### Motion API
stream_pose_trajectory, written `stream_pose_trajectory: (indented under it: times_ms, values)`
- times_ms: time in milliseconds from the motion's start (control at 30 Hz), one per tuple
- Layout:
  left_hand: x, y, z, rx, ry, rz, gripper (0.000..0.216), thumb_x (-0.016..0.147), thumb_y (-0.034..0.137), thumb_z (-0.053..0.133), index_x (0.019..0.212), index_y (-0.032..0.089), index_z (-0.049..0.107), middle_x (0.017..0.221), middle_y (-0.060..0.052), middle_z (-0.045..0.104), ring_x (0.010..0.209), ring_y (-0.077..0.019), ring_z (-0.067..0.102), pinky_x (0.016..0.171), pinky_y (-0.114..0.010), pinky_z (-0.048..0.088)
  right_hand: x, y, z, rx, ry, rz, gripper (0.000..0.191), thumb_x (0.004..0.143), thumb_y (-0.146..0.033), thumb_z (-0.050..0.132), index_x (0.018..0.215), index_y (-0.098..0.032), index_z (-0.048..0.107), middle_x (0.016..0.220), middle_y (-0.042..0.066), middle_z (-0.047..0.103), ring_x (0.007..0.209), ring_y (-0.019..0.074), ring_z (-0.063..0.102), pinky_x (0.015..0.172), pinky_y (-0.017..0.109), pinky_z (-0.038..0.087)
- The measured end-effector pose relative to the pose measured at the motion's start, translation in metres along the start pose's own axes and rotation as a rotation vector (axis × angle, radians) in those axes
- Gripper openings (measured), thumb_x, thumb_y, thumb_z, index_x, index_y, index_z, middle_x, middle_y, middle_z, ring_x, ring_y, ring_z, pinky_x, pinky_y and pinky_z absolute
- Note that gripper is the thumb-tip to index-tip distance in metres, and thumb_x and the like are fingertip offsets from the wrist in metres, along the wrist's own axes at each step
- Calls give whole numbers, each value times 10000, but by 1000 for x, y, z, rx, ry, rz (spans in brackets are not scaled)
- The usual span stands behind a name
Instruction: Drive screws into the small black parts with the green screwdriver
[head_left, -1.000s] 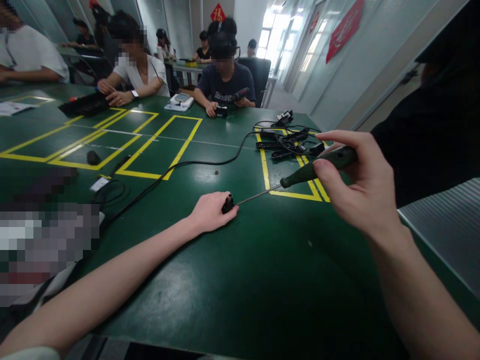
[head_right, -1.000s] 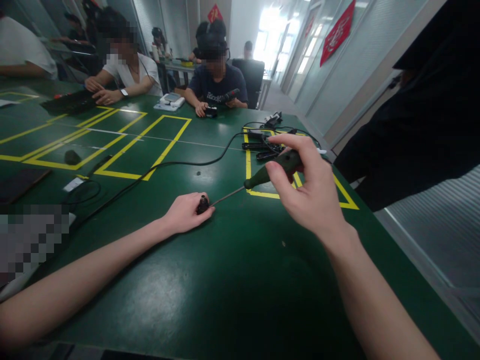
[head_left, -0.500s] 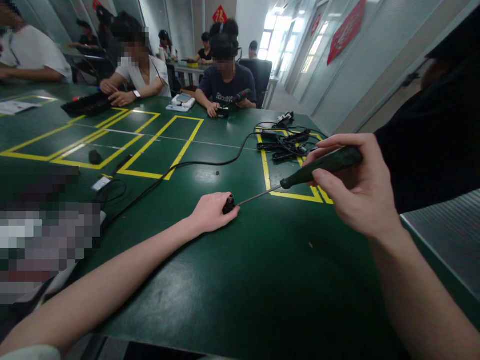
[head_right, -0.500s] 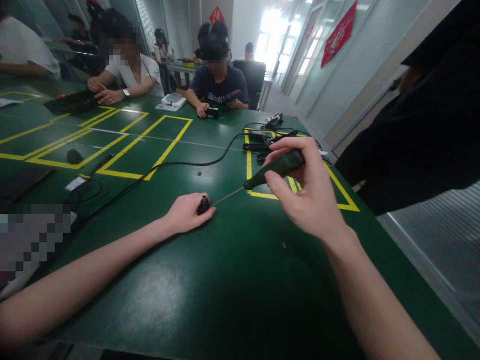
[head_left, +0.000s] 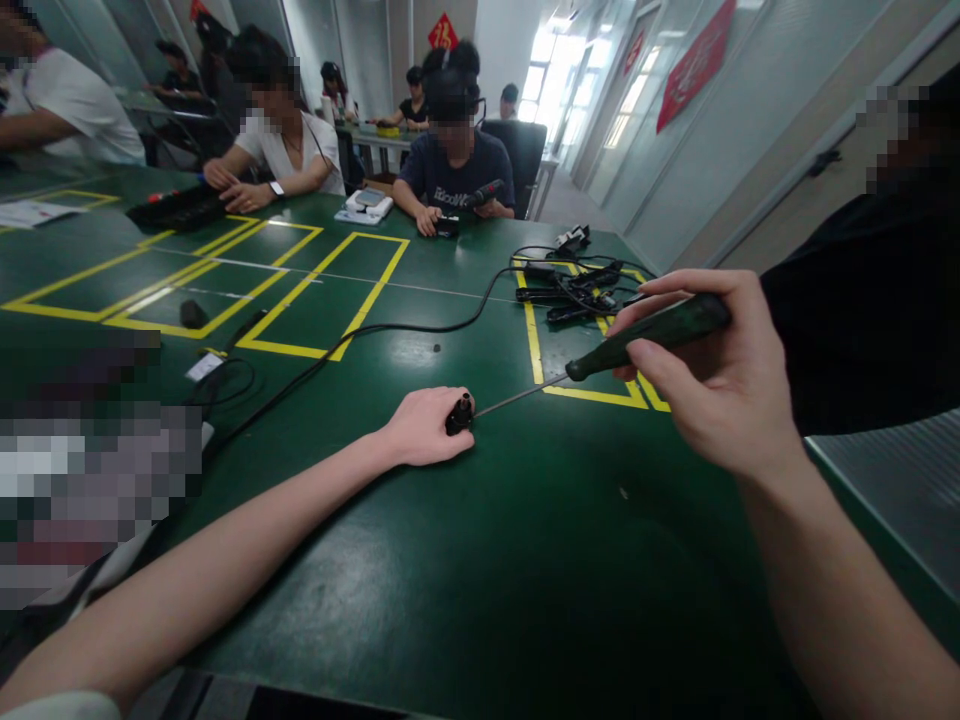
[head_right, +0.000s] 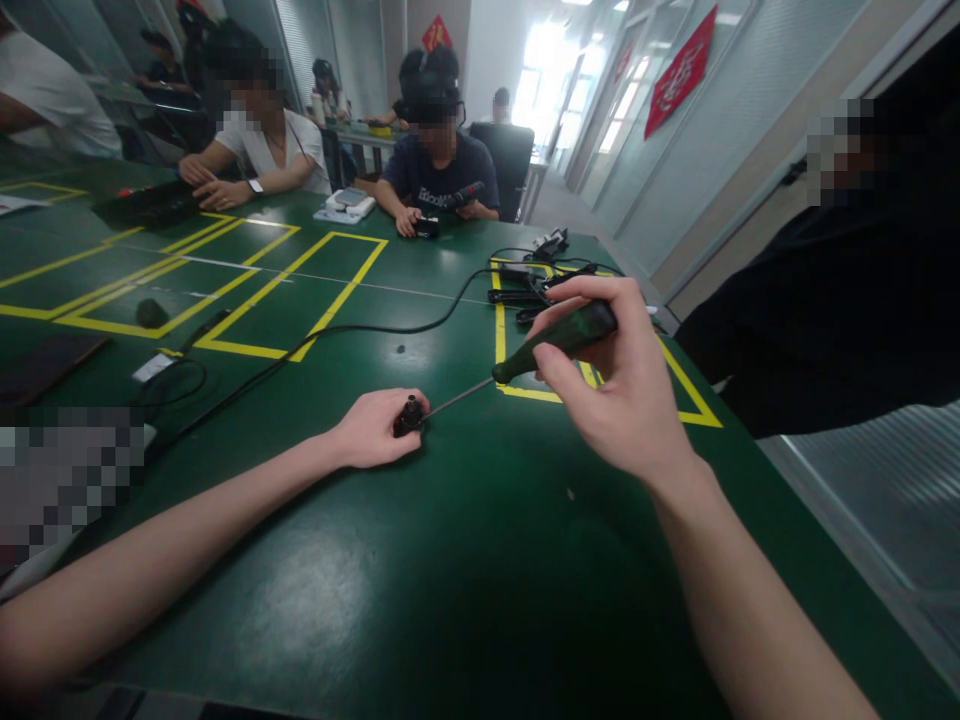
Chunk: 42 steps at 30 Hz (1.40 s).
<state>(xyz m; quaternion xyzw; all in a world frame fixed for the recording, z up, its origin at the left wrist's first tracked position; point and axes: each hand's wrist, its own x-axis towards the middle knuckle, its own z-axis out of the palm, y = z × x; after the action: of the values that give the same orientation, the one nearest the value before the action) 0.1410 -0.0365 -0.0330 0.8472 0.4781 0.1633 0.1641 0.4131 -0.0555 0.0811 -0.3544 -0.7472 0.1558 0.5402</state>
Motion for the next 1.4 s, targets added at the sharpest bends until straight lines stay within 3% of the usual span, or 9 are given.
stream_pose_trajectory:
  times_ms: [167, 400, 667, 833, 1067, 1400]
  values:
    - [0, -5, 1, -33, 21, 38, 164, 887, 359, 616, 965, 230, 680, 978, -39, 779, 887, -238, 724, 821, -341, 537, 1, 1, 4, 50, 19, -10, 356, 868, -198, 736, 1182, -294, 598, 947, -8, 718, 748, 166, 724, 573, 288, 663]
    - [2, -2, 2, 85, 24, -72, 353, 995, 555, 575, 900, 220, 628, 727, -18, 699, 678, -220, 685, 620, -292, 417, 1, -2, 4, 21, 76, -31, 342, 867, -229, 738, 1171, -282, 593, 938, 2, 721, 802, 186, 740, 625, 311, 674]
    - [1, 0, 6, 136, 63, -97, 414, 981, 629, 606, 907, 222, 625, 740, -43, 716, 737, -266, 733, 640, -305, 451, 4, -5, 3, 35, 141, -117, 301, 839, -233, 775, 1098, -260, 624, 867, -6, 723, 688, 169, 717, 543, 296, 645]
    - [1, 0, 5, 113, 43, -69, 384, 972, 599, 604, 947, 219, 656, 769, -51, 738, 744, -270, 736, 658, -316, 467, 4, -6, 3, 30, 133, -116, 296, 842, -239, 776, 1097, -264, 626, 866, -2, 718, 694, 175, 719, 541, 302, 642]
    - [-1, 2, 0, 85, 2, -31, 216, 912, 420, 617, 955, 221, 690, 857, -53, 776, 813, -267, 746, 736, -337, 514, 3, -6, 3, 55, 121, -127, 312, 832, -211, 774, 1107, -258, 633, 859, -7, 726, 666, 169, 711, 531, 299, 640]
    - [1, 6, 2, 182, -14, -11, 336, 1009, 526, 571, 969, 205, 660, 816, -71, 768, 776, -269, 744, 699, -327, 507, 2, -7, 3, 63, 95, -155, 345, 826, -174, 771, 1141, -261, 661, 890, -2, 736, 741, 174, 739, 563, 284, 654]
